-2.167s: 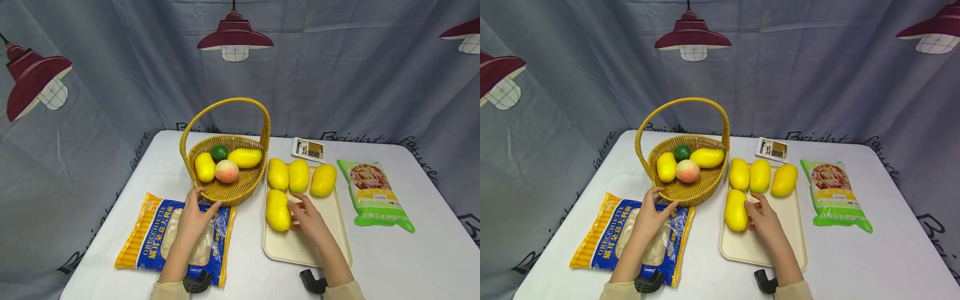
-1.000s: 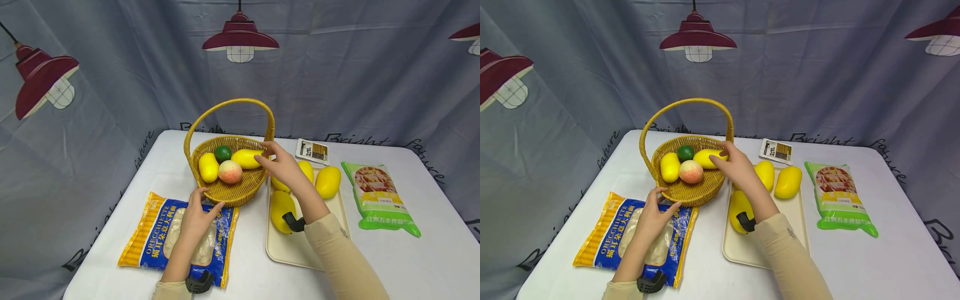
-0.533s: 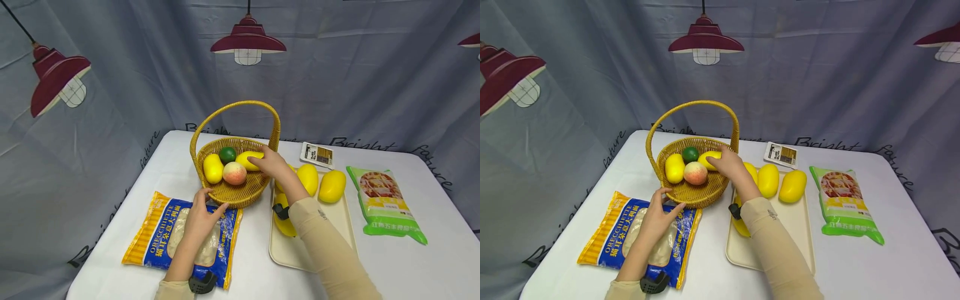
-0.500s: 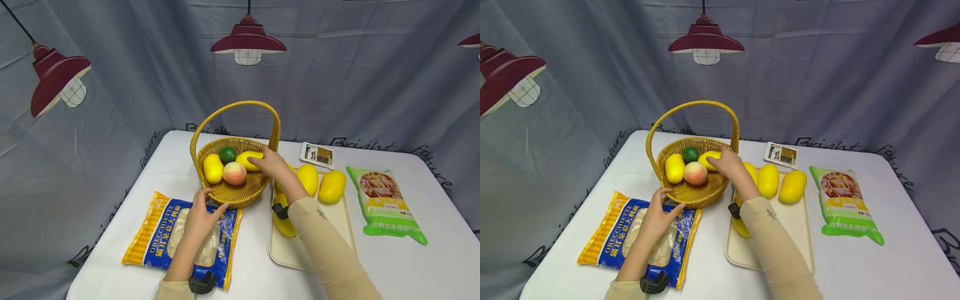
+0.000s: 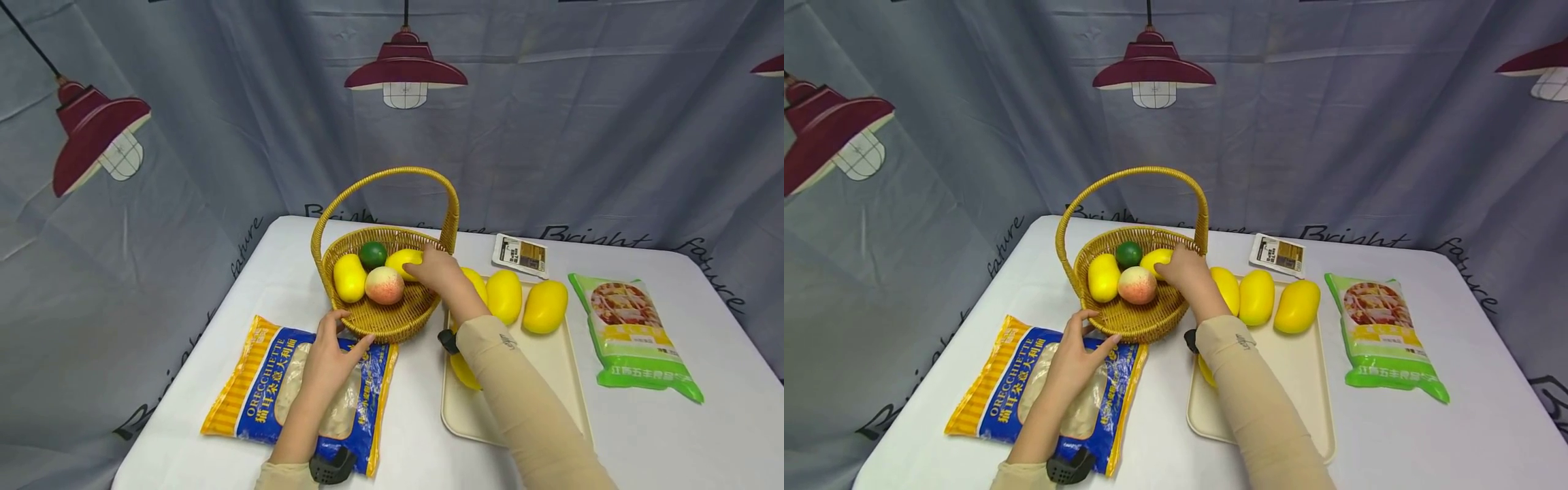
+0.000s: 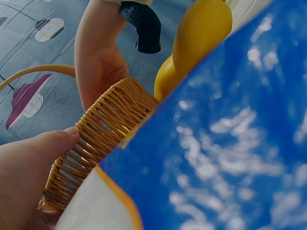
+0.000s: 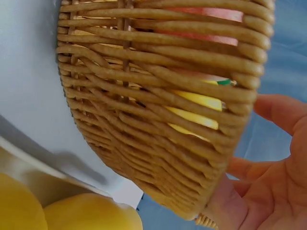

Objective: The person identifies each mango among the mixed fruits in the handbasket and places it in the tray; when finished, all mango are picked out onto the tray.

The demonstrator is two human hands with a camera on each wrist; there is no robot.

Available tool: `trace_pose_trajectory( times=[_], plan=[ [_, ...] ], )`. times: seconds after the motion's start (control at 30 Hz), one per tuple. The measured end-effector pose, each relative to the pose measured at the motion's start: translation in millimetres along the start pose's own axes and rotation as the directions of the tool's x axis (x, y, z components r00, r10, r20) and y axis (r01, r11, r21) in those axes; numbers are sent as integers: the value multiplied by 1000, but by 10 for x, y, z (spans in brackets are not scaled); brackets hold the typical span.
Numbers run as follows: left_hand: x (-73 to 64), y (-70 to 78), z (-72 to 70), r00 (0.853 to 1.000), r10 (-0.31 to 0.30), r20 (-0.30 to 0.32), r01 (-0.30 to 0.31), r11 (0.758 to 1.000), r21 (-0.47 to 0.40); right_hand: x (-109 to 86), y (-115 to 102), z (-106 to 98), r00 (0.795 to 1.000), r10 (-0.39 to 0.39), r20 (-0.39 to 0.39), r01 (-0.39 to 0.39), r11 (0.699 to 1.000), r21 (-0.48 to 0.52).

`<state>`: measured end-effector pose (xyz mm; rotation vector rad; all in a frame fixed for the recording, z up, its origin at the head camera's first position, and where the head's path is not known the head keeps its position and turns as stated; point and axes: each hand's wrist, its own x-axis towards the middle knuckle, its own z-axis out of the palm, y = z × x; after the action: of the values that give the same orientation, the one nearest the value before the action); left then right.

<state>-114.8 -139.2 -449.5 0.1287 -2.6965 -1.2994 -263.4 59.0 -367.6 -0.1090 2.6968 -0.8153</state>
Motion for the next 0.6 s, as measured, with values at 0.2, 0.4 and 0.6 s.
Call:
trace_pose_trajectory(
  times=[0.2,0.4,0.6],
  plan=[
    [-4,-5,17,1000,-3,-1,3,1000,-1,50,-14,54,1000,15,-4,-14,1000,9],
    [-7,-7,36,1000,16,-5,-16,1000,4,98,4,90,999,43,-4,-43,998,46],
    [4,-17,19,999,40,-26,-39,999,24,163,-17,136,999,27,-28,-24,997,79]
  ],
)
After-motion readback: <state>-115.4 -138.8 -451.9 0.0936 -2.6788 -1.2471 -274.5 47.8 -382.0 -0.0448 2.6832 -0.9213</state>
